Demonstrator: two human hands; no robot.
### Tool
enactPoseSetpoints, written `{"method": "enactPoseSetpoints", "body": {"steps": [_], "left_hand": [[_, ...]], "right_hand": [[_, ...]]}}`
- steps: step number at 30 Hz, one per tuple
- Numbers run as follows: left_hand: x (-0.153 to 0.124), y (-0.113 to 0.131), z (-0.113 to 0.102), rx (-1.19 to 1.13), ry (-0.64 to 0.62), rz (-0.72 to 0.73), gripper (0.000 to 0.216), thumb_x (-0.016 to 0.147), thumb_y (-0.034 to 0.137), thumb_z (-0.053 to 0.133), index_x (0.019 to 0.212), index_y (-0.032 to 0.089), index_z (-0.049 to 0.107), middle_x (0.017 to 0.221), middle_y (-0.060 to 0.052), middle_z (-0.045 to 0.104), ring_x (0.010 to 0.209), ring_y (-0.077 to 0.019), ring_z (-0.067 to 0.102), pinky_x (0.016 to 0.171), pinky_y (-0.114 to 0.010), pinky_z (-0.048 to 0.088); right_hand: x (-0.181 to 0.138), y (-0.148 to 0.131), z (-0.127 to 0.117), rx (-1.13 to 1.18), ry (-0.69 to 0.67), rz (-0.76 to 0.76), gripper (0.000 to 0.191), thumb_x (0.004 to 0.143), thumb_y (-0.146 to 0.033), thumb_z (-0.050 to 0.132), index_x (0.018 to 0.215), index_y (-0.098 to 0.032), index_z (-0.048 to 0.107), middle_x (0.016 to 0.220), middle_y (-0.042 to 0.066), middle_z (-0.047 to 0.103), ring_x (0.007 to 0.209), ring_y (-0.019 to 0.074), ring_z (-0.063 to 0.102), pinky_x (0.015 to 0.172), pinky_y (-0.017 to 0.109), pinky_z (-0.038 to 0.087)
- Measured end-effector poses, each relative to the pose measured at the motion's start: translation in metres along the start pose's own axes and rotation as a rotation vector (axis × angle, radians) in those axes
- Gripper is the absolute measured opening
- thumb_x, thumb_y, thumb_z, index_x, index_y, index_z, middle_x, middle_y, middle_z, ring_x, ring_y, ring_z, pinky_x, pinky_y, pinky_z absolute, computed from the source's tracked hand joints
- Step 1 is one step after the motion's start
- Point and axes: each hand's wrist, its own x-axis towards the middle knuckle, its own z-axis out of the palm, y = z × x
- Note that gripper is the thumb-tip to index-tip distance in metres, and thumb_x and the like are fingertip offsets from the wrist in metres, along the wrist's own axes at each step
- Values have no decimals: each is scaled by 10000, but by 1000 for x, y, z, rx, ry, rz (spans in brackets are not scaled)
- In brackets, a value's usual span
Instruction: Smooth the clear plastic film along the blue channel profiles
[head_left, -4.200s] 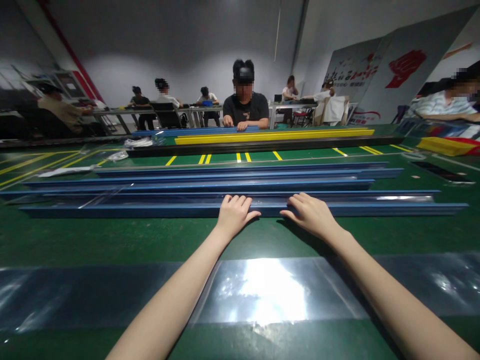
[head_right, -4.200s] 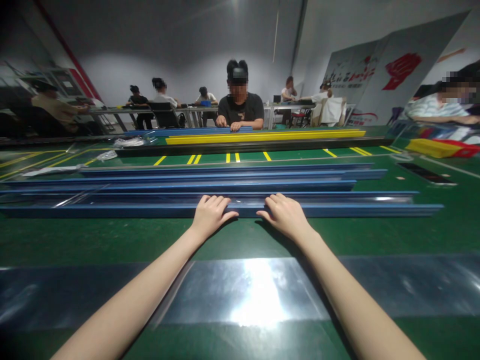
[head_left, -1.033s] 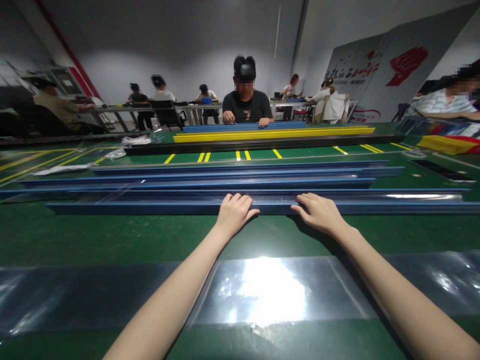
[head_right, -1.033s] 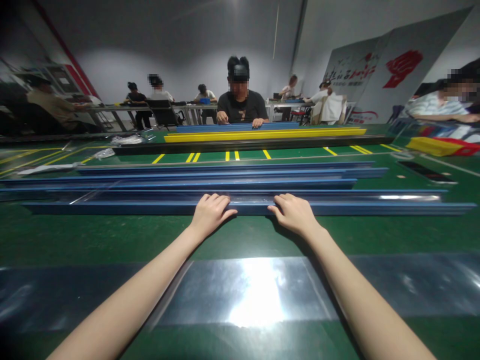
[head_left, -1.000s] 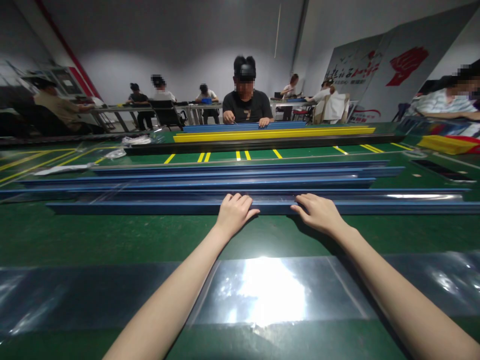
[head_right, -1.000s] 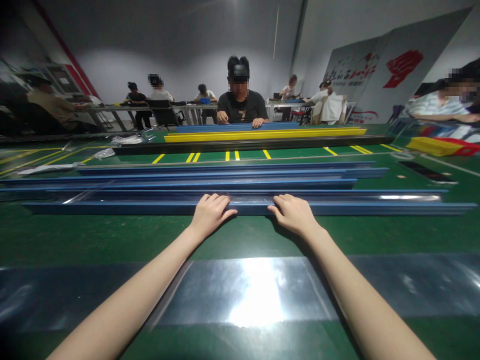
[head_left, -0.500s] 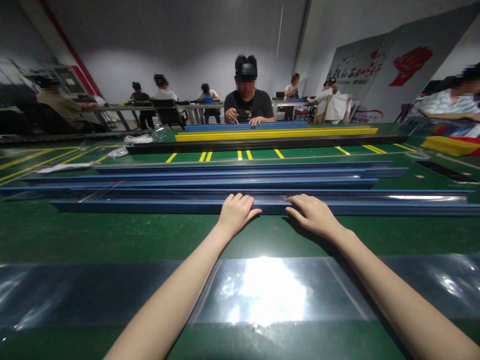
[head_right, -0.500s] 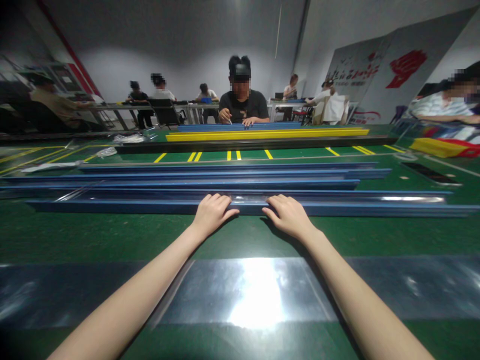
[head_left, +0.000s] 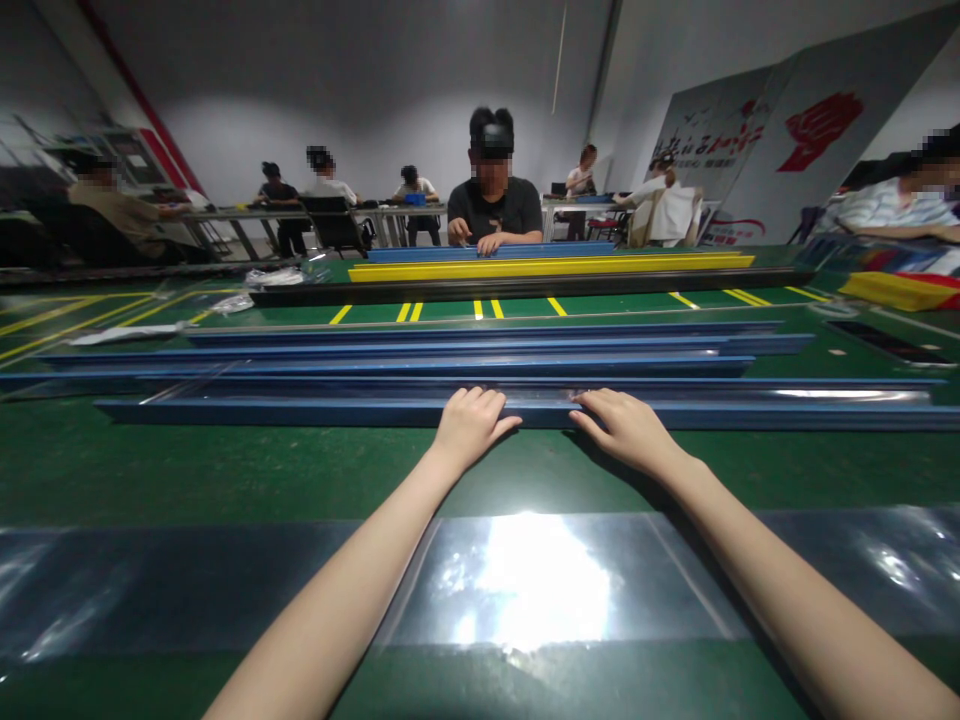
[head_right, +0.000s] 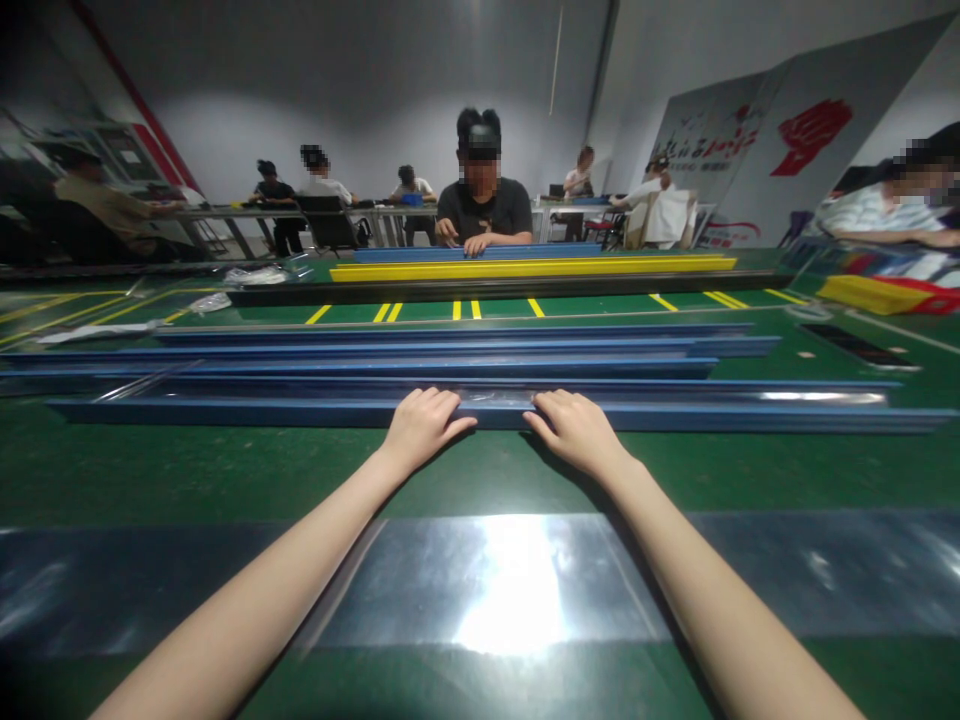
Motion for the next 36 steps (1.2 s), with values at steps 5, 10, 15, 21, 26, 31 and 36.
{"method": "enactPoseSetpoints", "body": {"steps": [5, 10, 15, 21, 26, 31, 36], "left_hand": [[0, 0, 0, 6, 5, 4, 340, 826, 481, 462, 759, 160, 552, 705, -40, 620, 692, -178, 538, 600, -295, 295], [0, -1, 1, 11, -15, 0, 355, 833, 490, 441, 764, 160, 551, 710, -43, 618, 685, -180, 538, 605, -297, 294], [0, -1, 2, 8, -25, -7, 357, 837, 490, 433, 769, 159, 551, 715, -42, 622, 684, -179, 542, 611, -292, 295], [0, 0, 1, 4, -29, -15, 360, 835, 494, 434, 766, 160, 550, 715, -41, 624, 679, -176, 544, 612, -289, 297], [0, 0, 1, 2, -33, -21, 369, 834, 501, 429, 757, 160, 550, 704, -41, 623, 673, -176, 545, 605, -288, 297], [1, 0, 0, 4, -46, -26, 371, 835, 503, 425, 752, 163, 546, 706, -41, 622, 678, -175, 548, 607, -289, 302], [0, 0, -1, 6, -52, -33, 364, 840, 500, 420, 783, 162, 542, 717, -39, 624, 682, -175, 555, 614, -289, 304]], "right_hand": [[0, -1, 0, -18, 18, -7, 367, 893, -385, 314, 1014, -158, 575, 999, 100, 631, 927, 192, 555, 752, 279, 374], [0, 0, 2, -45, 29, -22, 354, 889, -386, 327, 984, -162, 583, 989, 100, 636, 911, 201, 559, 747, 292, 371], [0, 1, 4, -55, 48, -22, 353, 891, -389, 325, 973, -165, 585, 993, 100, 637, 902, 204, 565, 737, 295, 372], [0, 1, 5, -54, 48, -22, 346, 890, -388, 329, 971, -169, 584, 1005, 96, 635, 905, 202, 565, 737, 293, 373], [0, 1, 4, -53, 48, -16, 342, 890, -386, 331, 967, -169, 584, 1006, 92, 635, 915, 200, 562, 744, 289, 370], [0, 1, 4, -57, 44, -19, 347, 891, -387, 327, 969, -167, 583, 1010, 93, 633, 916, 202, 559, 747, 292, 371], [0, 1, 4, -58, 35, -16, 352, 892, -385, 323, 978, -164, 583, 1019, 97, 630, 928, 205, 558, 755, 297, 378]]}}
